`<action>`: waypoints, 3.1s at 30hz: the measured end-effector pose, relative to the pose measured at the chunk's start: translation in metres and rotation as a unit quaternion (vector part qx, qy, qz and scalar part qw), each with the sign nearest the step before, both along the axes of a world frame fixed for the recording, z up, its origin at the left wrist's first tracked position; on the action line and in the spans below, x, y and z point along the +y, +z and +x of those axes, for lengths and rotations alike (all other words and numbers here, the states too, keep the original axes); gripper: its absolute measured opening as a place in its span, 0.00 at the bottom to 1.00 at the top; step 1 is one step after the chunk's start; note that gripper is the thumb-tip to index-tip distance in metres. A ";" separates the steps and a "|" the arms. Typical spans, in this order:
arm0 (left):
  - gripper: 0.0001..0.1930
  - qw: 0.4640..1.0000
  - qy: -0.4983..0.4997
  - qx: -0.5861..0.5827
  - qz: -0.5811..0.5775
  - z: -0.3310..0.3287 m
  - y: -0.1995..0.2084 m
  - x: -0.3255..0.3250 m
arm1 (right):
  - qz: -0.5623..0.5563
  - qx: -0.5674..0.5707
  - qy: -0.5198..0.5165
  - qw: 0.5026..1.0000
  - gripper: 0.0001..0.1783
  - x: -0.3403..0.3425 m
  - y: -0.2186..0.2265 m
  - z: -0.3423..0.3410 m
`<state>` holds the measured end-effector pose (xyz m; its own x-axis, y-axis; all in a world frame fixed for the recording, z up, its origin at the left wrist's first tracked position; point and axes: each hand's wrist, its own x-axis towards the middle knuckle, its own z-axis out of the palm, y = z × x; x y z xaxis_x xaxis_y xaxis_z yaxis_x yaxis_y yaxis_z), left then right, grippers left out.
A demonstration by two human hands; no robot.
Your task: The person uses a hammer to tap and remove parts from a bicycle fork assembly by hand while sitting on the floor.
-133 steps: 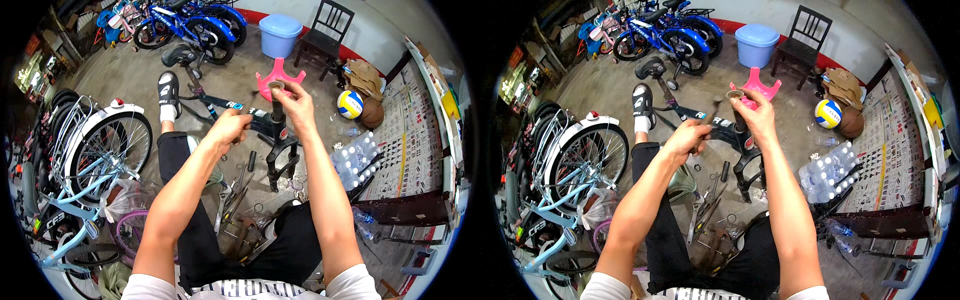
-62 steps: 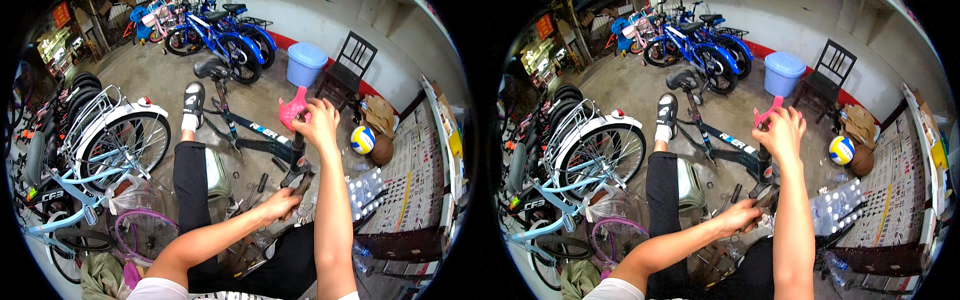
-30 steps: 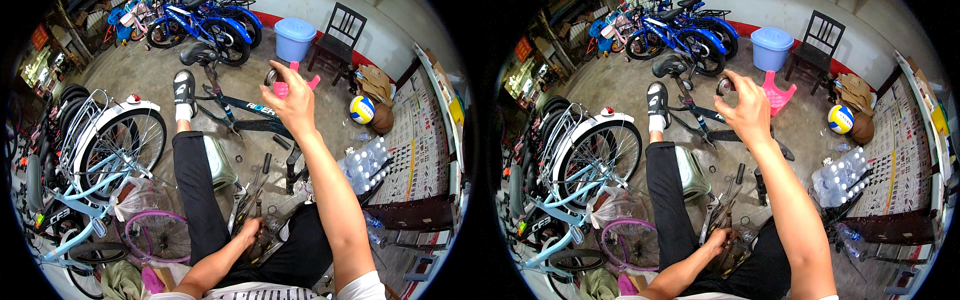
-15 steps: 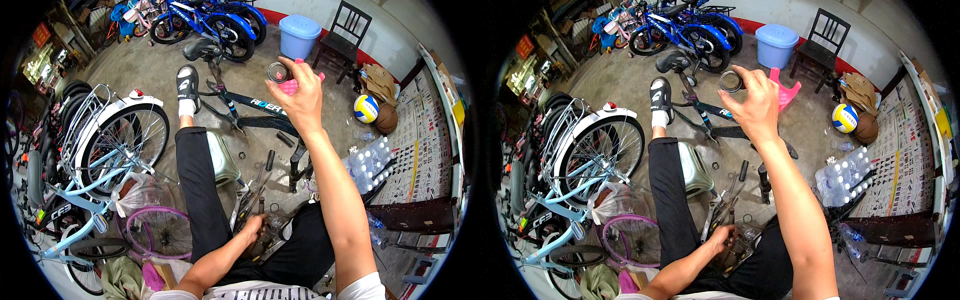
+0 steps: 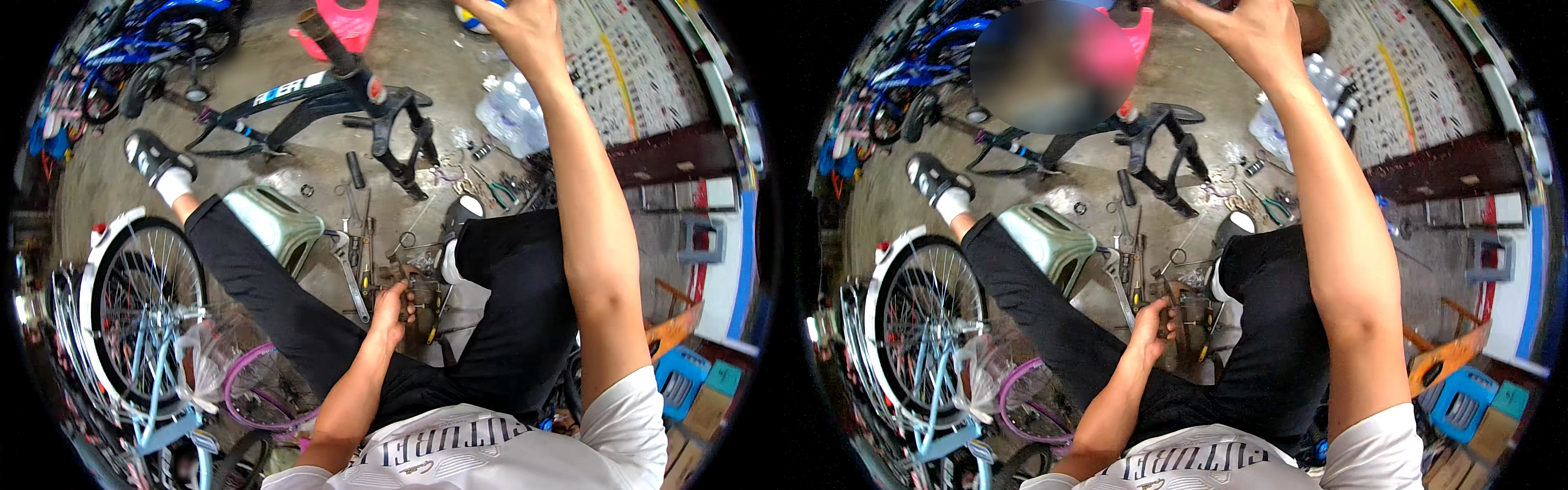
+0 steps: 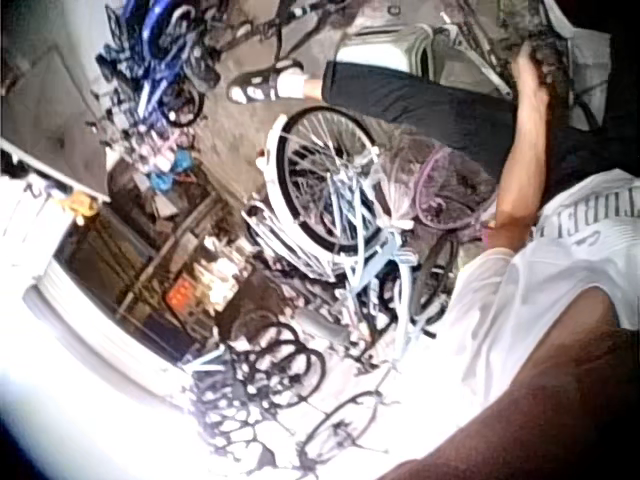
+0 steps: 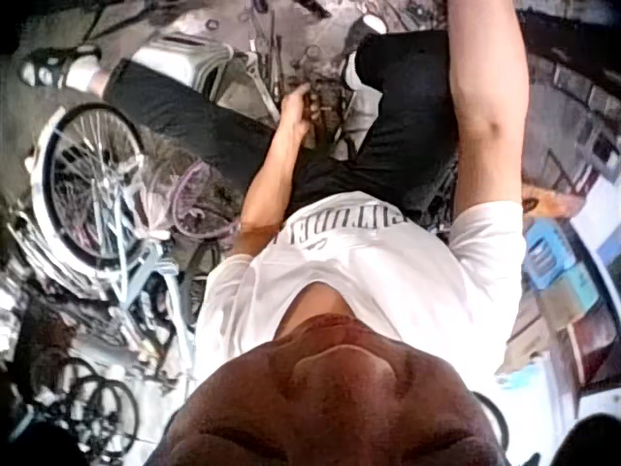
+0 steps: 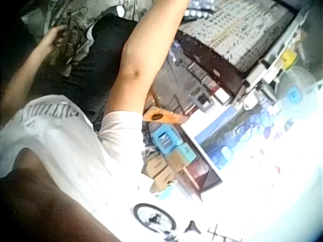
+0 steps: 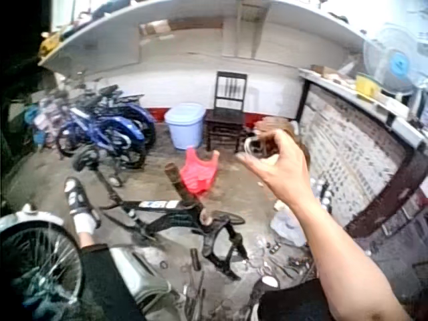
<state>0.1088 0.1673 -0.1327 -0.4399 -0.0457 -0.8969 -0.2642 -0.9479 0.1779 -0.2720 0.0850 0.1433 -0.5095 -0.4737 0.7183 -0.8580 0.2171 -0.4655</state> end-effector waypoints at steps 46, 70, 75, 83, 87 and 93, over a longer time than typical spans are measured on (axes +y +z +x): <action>0.12 0.962 -0.200 -0.135 -0.130 -0.019 -0.067 0.033 | 0.109 -0.236 -0.048 0.964 0.32 0.154 -0.055 -0.063; 0.30 0.754 -0.291 -0.266 -0.525 -0.027 -0.086 0.015 | 0.379 -0.258 0.196 0.867 0.53 -0.038 -0.139 0.015; 0.32 0.712 -0.069 -0.131 -0.687 -0.113 -0.016 -0.079 | 0.320 -0.242 0.211 0.892 0.52 -0.042 -0.142 0.018; 0.29 0.751 -0.114 -0.047 -0.649 -0.178 0.054 -0.158 | 0.274 -0.254 0.198 0.906 0.38 -0.072 -0.124 0.055; 0.29 0.754 -0.133 -0.057 -0.641 -0.181 0.064 -0.154 | 0.223 -0.226 0.145 0.937 0.33 -0.079 -0.136 0.058; 0.29 0.745 -0.110 -0.063 -0.655 -0.179 0.054 -0.146 | 0.185 -0.295 0.139 0.927 0.31 -0.103 -0.093 0.087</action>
